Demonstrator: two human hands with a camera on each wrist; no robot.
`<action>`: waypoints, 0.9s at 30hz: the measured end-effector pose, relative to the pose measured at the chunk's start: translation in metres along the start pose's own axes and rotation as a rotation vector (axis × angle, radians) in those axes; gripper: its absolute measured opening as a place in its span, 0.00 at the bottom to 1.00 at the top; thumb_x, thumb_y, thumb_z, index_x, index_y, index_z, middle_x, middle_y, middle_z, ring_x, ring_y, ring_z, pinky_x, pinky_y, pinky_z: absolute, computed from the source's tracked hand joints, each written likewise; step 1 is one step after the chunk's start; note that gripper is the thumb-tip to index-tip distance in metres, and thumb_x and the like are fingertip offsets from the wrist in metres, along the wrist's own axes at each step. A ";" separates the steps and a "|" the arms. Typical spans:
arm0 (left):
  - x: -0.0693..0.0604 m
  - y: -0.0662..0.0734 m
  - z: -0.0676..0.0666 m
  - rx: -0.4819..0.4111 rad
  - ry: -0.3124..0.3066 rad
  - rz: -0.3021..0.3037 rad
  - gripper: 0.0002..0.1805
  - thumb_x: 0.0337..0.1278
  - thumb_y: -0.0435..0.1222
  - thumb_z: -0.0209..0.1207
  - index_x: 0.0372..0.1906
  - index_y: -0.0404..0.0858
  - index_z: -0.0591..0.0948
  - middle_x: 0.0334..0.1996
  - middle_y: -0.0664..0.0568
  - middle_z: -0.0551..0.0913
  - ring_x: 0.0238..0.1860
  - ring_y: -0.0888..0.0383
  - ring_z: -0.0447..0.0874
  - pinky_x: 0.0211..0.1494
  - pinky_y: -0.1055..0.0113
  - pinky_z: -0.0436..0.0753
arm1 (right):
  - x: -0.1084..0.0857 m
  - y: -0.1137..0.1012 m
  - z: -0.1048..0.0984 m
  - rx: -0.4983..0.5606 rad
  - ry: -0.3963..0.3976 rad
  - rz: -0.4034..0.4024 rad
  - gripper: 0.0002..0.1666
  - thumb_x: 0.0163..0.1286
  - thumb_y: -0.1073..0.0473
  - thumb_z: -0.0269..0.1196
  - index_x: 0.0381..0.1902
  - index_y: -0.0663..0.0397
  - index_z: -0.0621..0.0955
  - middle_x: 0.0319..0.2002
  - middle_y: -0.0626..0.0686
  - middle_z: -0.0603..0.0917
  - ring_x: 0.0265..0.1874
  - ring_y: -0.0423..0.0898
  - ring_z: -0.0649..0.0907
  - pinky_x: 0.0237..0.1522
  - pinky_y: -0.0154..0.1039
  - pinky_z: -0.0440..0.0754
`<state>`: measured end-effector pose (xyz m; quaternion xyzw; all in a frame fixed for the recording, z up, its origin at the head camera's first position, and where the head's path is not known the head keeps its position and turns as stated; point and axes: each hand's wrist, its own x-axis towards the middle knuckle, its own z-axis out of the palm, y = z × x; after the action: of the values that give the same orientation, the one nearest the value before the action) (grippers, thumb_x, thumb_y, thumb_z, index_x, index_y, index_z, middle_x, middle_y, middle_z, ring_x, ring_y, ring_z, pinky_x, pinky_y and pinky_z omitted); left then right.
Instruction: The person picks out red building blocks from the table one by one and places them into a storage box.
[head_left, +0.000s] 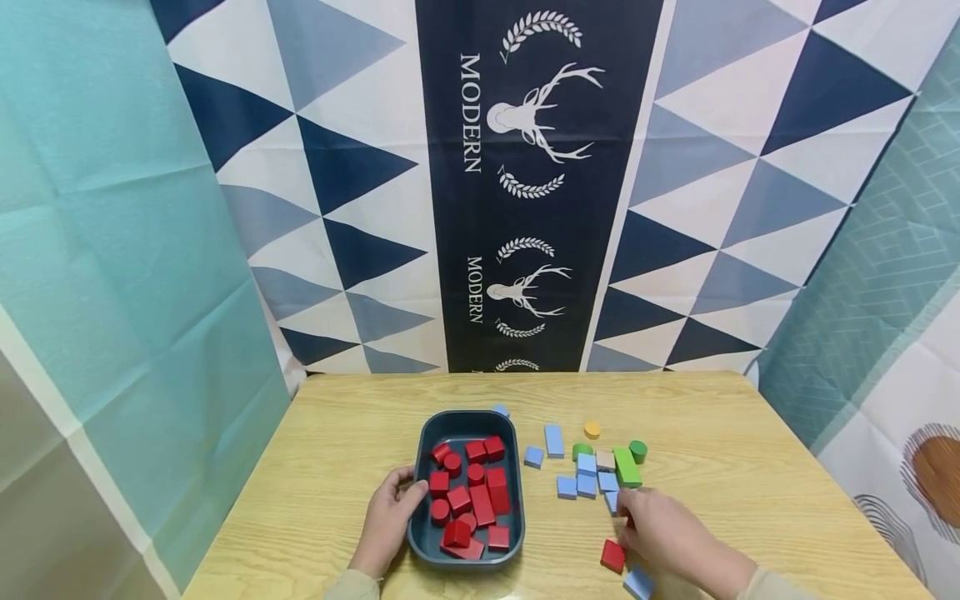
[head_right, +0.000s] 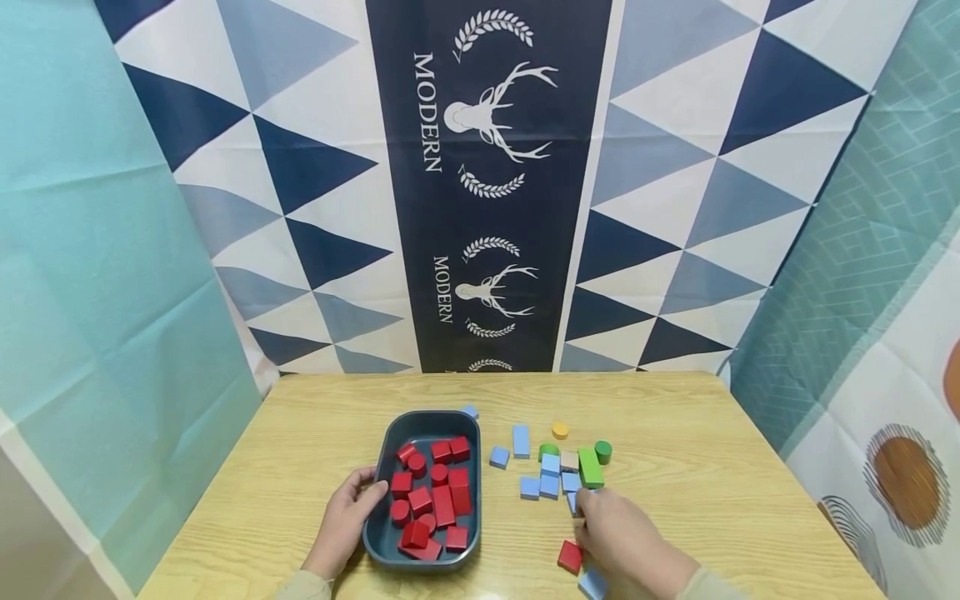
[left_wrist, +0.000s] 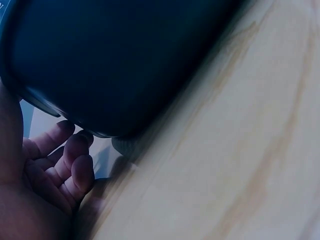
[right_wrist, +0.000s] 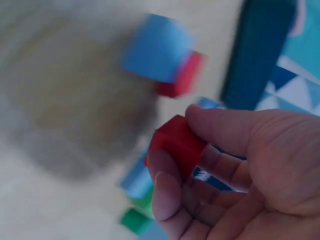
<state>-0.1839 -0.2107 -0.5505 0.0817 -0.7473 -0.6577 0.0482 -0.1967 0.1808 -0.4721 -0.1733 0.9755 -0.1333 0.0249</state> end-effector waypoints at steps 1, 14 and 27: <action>0.000 0.000 0.000 -0.001 0.000 -0.001 0.25 0.76 0.42 0.61 0.67 0.31 0.78 0.56 0.38 0.86 0.46 0.56 0.84 0.46 0.70 0.86 | 0.001 -0.005 -0.005 0.007 0.020 -0.026 0.10 0.63 0.65 0.75 0.34 0.50 0.82 0.26 0.44 0.78 0.26 0.39 0.72 0.27 0.34 0.74; 0.002 -0.002 0.000 0.003 -0.004 -0.003 0.25 0.76 0.44 0.61 0.67 0.31 0.78 0.57 0.39 0.86 0.47 0.55 0.84 0.47 0.70 0.86 | 0.040 -0.102 -0.017 0.126 0.065 -0.363 0.23 0.69 0.54 0.75 0.59 0.52 0.85 0.50 0.49 0.91 0.45 0.44 0.86 0.46 0.43 0.88; 0.001 -0.001 0.000 0.005 0.001 -0.006 0.25 0.75 0.43 0.61 0.66 0.31 0.78 0.57 0.39 0.86 0.47 0.55 0.84 0.46 0.69 0.86 | 0.075 -0.139 0.028 -0.194 -0.030 -0.430 0.15 0.63 0.52 0.80 0.45 0.46 0.88 0.31 0.44 0.89 0.33 0.40 0.84 0.44 0.40 0.77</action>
<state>-0.1847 -0.2104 -0.5513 0.0845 -0.7487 -0.6559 0.0464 -0.2188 0.0221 -0.4623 -0.3805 0.9240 -0.0384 -0.0064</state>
